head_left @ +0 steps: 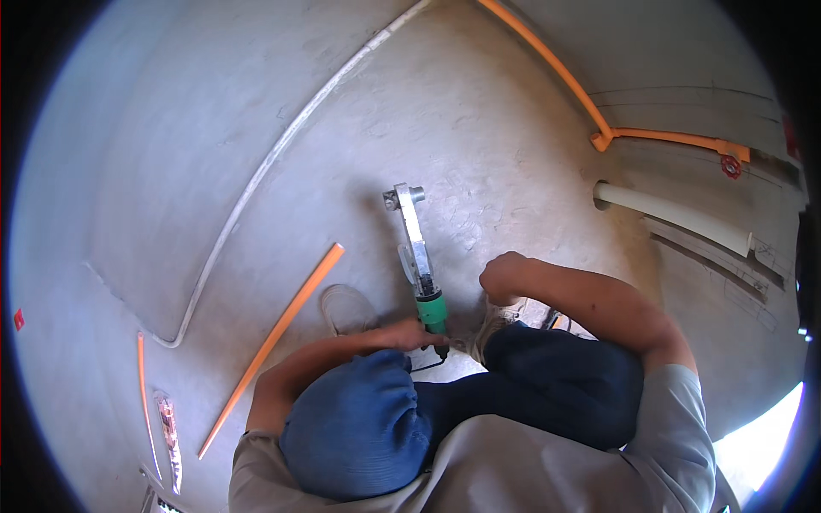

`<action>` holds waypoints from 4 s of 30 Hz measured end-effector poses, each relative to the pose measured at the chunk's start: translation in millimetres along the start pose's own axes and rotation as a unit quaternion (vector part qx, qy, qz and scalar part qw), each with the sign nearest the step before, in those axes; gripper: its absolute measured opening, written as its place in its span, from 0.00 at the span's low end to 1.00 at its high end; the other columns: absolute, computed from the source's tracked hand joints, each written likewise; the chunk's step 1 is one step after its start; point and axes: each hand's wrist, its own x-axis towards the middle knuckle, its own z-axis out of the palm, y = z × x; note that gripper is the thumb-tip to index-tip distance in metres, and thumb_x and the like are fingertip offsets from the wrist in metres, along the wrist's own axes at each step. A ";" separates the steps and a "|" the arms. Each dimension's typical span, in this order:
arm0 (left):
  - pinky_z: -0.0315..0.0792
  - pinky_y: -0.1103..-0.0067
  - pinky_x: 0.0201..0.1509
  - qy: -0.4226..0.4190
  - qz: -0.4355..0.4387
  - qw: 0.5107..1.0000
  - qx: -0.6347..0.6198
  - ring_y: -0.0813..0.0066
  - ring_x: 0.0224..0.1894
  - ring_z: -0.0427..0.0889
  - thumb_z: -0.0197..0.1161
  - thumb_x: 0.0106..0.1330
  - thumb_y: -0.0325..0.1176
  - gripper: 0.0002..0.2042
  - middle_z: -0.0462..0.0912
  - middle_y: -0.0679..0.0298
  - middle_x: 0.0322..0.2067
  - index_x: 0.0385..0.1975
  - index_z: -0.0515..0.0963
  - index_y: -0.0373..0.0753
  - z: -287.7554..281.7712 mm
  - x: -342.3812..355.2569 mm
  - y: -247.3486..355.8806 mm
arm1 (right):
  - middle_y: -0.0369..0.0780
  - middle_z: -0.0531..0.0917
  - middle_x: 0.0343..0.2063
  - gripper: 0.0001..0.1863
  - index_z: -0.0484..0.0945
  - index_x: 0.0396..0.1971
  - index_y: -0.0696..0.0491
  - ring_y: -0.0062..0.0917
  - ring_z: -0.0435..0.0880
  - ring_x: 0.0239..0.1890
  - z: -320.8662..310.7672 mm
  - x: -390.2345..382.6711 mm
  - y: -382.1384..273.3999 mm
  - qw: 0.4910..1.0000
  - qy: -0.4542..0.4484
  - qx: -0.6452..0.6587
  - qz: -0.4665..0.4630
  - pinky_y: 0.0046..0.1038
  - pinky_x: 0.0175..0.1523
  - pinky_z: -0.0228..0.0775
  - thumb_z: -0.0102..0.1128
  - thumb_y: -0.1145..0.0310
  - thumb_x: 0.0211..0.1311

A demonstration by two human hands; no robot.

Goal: The person measures, cuts, and joins plastic pipes. They use a tape measure to check lengths against a valve installation, a pipe cutter to shorten pipe segments, and a heating tool to fuse pipe ends with elbows and couplings.

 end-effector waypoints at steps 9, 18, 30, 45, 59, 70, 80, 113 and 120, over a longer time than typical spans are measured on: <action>0.78 0.76 0.34 -0.006 0.087 0.991 -0.099 0.75 0.30 0.82 0.72 0.63 0.36 0.14 0.83 0.64 0.32 0.43 0.79 0.38 -24.6 -1.7 19.2 | 0.46 0.87 0.44 0.15 0.87 0.42 0.55 0.40 0.86 0.49 29.7 4.0 28.1 0.999 0.006 0.029 0.030 0.39 0.50 0.78 0.60 0.68 0.57; 0.79 0.77 0.37 -0.044 0.028 0.996 -0.069 0.75 0.38 0.82 0.70 0.65 0.35 0.13 0.83 0.65 0.39 0.46 0.79 0.39 -57.8 26.3 58.2 | 0.47 0.87 0.44 0.17 0.87 0.42 0.54 0.42 0.86 0.48 53.2 -5.6 51.7 0.999 -0.004 0.039 0.028 0.40 0.51 0.78 0.61 0.59 0.59; 0.75 0.78 0.30 0.052 0.033 0.993 -0.104 0.78 0.29 0.79 0.72 0.63 0.42 0.18 0.83 0.65 0.35 0.47 0.78 0.39 -46.9 28.0 56.3 | 0.51 0.87 0.42 0.20 0.86 0.41 0.59 0.44 0.86 0.47 30.2 -21.9 96.2 0.989 0.073 0.106 0.074 0.41 0.51 0.77 0.61 0.57 0.60; 0.77 0.77 0.35 0.064 0.006 0.997 -0.037 0.74 0.36 0.82 0.74 0.62 0.48 0.28 0.84 0.59 0.41 0.55 0.76 0.36 -49.1 7.9 51.4 | 0.51 0.87 0.38 0.24 0.86 0.37 0.60 0.46 0.85 0.43 84.7 -58.3 158.6 0.951 0.107 0.208 0.204 0.42 0.51 0.76 0.63 0.50 0.62; 0.79 0.74 0.47 -0.134 -0.046 0.952 0.271 0.72 0.39 0.85 0.69 0.67 0.43 0.16 0.87 0.60 0.36 0.41 0.80 0.35 -126.8 -130.1 185.0 | 0.49 0.86 0.40 0.23 0.76 0.57 0.55 0.42 0.85 0.47 216.0 -159.3 172.8 0.797 0.379 0.341 0.324 0.37 0.54 0.76 0.63 0.70 0.60; 0.68 0.84 0.39 -0.037 0.144 0.916 0.372 0.83 0.36 0.76 0.69 0.60 0.48 0.22 0.84 0.68 0.33 0.44 0.78 0.37 -111.3 -76.8 453.5 | 0.49 0.87 0.42 0.21 0.83 0.48 0.58 0.43 0.85 0.48 455.6 -218.0 116.9 0.649 0.296 0.523 0.466 0.38 0.55 0.76 0.68 0.61 0.58; 0.68 0.83 0.38 0.055 0.180 0.915 0.356 0.82 0.34 0.72 0.65 0.65 0.53 0.27 0.81 0.66 0.36 0.51 0.74 0.34 -69.9 35.8 485.7 | 0.45 0.86 0.43 0.22 0.85 0.51 0.48 0.32 0.88 0.38 634.6 -119.0 34.7 0.662 0.082 0.636 0.388 0.32 0.41 0.82 0.70 0.62 0.53; 0.68 0.82 0.39 0.066 0.125 0.916 0.376 0.82 0.30 0.70 0.59 0.71 0.39 0.17 0.82 0.64 0.35 0.50 0.74 0.32 15.6 140.9 475.6 | 0.50 0.87 0.37 0.20 0.85 0.35 0.60 0.42 0.86 0.42 633.2 -57.1 -14.9 0.457 0.256 0.702 0.482 0.39 0.49 0.77 0.61 0.56 0.62; 0.76 0.79 0.44 0.080 0.084 0.939 0.324 0.78 0.39 0.80 0.61 0.70 0.33 0.12 0.83 0.63 0.37 0.49 0.76 0.36 6.3 132.7 472.6 | 0.47 0.88 0.40 0.16 0.85 0.45 0.50 0.39 0.87 0.45 584.9 -39.8 10.4 0.413 0.268 0.726 0.479 0.41 0.49 0.78 0.63 0.61 0.57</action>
